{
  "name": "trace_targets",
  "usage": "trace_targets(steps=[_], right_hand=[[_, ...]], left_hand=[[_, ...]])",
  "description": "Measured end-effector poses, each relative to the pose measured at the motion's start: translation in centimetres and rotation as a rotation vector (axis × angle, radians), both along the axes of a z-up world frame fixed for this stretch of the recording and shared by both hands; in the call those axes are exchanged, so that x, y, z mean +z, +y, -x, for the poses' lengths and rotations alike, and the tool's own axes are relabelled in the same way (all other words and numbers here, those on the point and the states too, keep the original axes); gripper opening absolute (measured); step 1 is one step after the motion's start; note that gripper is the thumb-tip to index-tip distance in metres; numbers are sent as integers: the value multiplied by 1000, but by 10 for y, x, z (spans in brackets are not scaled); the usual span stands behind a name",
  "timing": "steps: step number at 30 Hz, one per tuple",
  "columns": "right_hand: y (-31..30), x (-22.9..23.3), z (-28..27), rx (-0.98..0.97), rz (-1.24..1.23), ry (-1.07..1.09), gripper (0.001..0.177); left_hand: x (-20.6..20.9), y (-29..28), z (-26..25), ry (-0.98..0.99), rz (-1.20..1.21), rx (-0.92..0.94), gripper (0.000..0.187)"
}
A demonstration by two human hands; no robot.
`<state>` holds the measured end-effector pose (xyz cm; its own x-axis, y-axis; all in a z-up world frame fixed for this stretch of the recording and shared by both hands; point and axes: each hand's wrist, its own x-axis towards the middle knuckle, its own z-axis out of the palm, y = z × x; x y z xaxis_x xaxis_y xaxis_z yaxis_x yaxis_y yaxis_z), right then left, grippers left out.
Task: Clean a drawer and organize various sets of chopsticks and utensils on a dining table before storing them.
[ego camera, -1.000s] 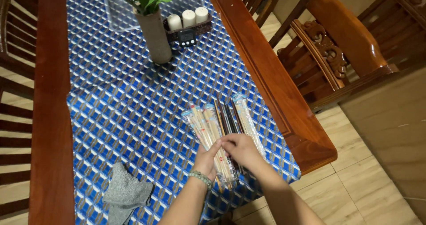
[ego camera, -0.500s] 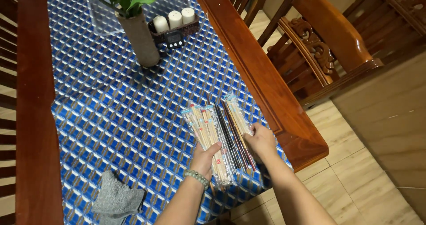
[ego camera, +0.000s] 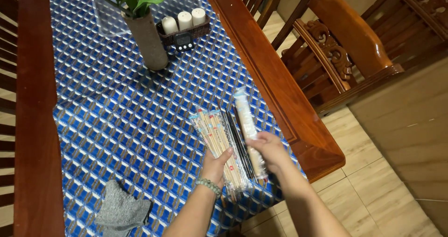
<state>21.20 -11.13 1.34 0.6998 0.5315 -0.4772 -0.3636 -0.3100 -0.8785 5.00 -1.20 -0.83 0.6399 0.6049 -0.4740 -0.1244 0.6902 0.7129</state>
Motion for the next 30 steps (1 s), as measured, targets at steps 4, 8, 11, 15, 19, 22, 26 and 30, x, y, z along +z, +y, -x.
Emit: trace_targets(steps=[4, 8, 11, 15, 19, 22, 26, 30], right_hand=[[10, -7, 32, 92, -23, -3, 31], [12, 18, 55, 295, 50, -521, 27], [10, 29, 48, 423, 24, -666, 28], [4, 24, 15, 491, 148, -123, 28], [-7, -3, -11, 222, 395, -558, 31], [-13, -14, -16, 255, 494, -985, 39], [-13, -29, -23, 225, 585, -787, 33], [-15, -38, -32, 153, 589, -692, 23]], left_hand=[[-15, -2, -9, -16, -6, 96, 60], [6, 2, -3, -56, 124, 85, 57], [12, 5, 2, -80, 104, 57, 59], [16, 6, 7, 11, 78, 52, 57], [15, 6, 9, 52, 52, 40, 57], [14, 5, 8, 64, 55, 24, 57], [18, 8, 8, 146, 29, 2, 60], [20, 10, 8, 195, 8, -27, 65]])
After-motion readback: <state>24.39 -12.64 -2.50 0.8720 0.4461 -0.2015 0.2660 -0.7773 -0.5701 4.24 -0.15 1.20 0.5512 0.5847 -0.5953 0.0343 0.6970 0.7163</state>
